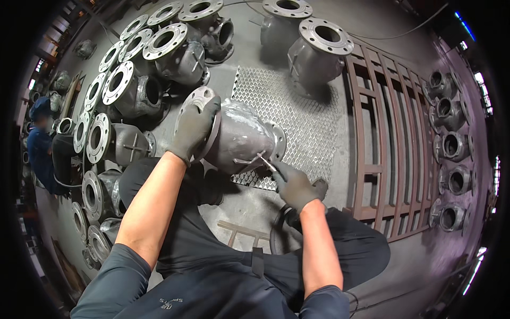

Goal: The person picks up a handheld pneumatic grinding tool and a metal valve casting, then grinds the outer seams, edges, and inner surfaces of the casting.

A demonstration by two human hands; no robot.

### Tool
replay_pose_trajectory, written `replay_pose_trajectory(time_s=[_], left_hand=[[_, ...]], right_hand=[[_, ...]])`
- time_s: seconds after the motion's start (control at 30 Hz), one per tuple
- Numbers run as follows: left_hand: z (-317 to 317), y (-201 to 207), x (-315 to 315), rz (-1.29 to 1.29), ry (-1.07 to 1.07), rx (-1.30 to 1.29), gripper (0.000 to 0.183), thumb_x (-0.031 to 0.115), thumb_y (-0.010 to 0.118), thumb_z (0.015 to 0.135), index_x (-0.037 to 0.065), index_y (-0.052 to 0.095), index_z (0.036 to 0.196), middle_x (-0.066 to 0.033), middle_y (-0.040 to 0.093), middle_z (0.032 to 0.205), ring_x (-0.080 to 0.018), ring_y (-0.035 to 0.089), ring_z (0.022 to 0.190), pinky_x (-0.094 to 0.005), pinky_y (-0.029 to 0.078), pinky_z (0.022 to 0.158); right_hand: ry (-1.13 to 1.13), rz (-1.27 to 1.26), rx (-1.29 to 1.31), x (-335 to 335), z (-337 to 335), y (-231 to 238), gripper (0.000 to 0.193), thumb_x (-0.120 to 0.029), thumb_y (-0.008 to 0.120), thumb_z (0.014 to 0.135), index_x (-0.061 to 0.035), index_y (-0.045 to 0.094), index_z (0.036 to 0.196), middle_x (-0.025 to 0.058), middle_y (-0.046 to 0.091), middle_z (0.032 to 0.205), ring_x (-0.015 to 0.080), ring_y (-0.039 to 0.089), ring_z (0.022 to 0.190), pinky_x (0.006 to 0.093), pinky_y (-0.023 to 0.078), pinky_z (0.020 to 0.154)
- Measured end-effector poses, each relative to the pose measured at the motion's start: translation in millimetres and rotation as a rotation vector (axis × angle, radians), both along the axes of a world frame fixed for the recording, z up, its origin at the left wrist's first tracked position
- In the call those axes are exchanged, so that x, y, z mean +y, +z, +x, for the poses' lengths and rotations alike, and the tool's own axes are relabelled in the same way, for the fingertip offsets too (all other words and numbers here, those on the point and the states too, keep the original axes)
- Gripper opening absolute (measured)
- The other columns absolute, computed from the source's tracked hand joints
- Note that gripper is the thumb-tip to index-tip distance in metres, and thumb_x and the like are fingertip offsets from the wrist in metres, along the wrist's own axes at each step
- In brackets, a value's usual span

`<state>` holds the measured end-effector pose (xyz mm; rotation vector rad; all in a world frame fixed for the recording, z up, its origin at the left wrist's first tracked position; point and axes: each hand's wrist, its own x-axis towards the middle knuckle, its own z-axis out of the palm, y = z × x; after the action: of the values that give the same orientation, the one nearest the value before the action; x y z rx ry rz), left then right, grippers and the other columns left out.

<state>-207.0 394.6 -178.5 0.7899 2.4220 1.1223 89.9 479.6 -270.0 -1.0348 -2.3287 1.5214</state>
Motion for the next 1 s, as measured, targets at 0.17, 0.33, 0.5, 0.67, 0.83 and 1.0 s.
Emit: replay_pose_trajectory(time_s=[0.17,0.33,0.5,0.67,0.83,1.0], left_hand=[[-25.3,-14.0,0.0,-0.215,-0.059,0.135,0.054,0.046,0.063,0.105,-0.003,0.073,0.126,-0.0358,0.07,0.126,-0.0534,0.063,0.122,-0.0544,0.051,0.103],[-48.5,-35.7,-5.6,-0.113,-0.144,0.251,0.083,0.063,0.064,0.099,-0.017,0.068,0.122,-0.0417,0.072,0.115,-0.0515,0.071,0.117,-0.0521,0.054,0.102],[-44.7,-24.6,0.0,-0.131,-0.086,0.125,0.064,0.051,0.064,0.102,-0.01,0.071,0.119,-0.0341,0.069,0.126,-0.0509,0.064,0.12,-0.0517,0.051,0.101],[-48.0,-21.5,-1.5,-0.122,-0.121,0.126,0.079,0.064,0.067,0.095,-0.012,0.07,0.119,-0.039,0.072,0.116,-0.0515,0.071,0.114,-0.0531,0.054,0.1],[-45.2,-16.8,-2.7,-0.125,-0.146,0.105,0.079,0.064,0.066,0.096,-0.011,0.07,0.119,-0.0387,0.072,0.117,-0.0511,0.071,0.115,-0.0527,0.054,0.101],[-42.8,-13.7,0.3,-0.16,-0.149,0.086,0.082,0.067,0.066,0.096,-0.011,0.07,0.121,-0.0382,0.072,0.118,-0.0513,0.07,0.116,-0.0526,0.053,0.103]], right_hand=[[0.303,0.206,-0.241,55.9,-25.9,46.4,0.023,-0.018,0.068,0.102,-0.0081,0.075,0.122,0.0215,0.076,0.108,0.0424,0.072,0.104,0.049,0.056,0.092],[0.438,0.155,-0.312,82.9,-61.9,58.3,0.023,-0.016,0.067,0.1,-0.0093,0.076,0.121,0.0216,0.075,0.106,0.0411,0.072,0.101,0.048,0.056,0.09],[0.566,0.182,-0.41,103.4,-84.2,66.2,0.024,-0.011,0.071,0.1,-0.0043,0.078,0.121,0.0156,0.079,0.096,0.0265,0.075,0.086,0.0403,0.058,0.081],[0.657,0.143,-0.485,99.7,-92.3,67.3,0.026,-0.01,0.07,0.099,-0.0036,0.078,0.123,0.0149,0.08,0.095,0.0239,0.076,0.087,0.0391,0.059,0.081],[0.683,0.163,-0.504,96.8,-95.3,67.4,0.028,-0.016,0.07,0.098,-0.0051,0.078,0.123,0.0169,0.08,0.099,0.0297,0.077,0.091,0.0415,0.059,0.084],[0.726,0.203,-0.568,85.8,-96.6,63.4,0.028,-0.017,0.067,0.097,-0.0073,0.078,0.121,0.02,0.079,0.106,0.0371,0.075,0.1,0.0442,0.058,0.091]])
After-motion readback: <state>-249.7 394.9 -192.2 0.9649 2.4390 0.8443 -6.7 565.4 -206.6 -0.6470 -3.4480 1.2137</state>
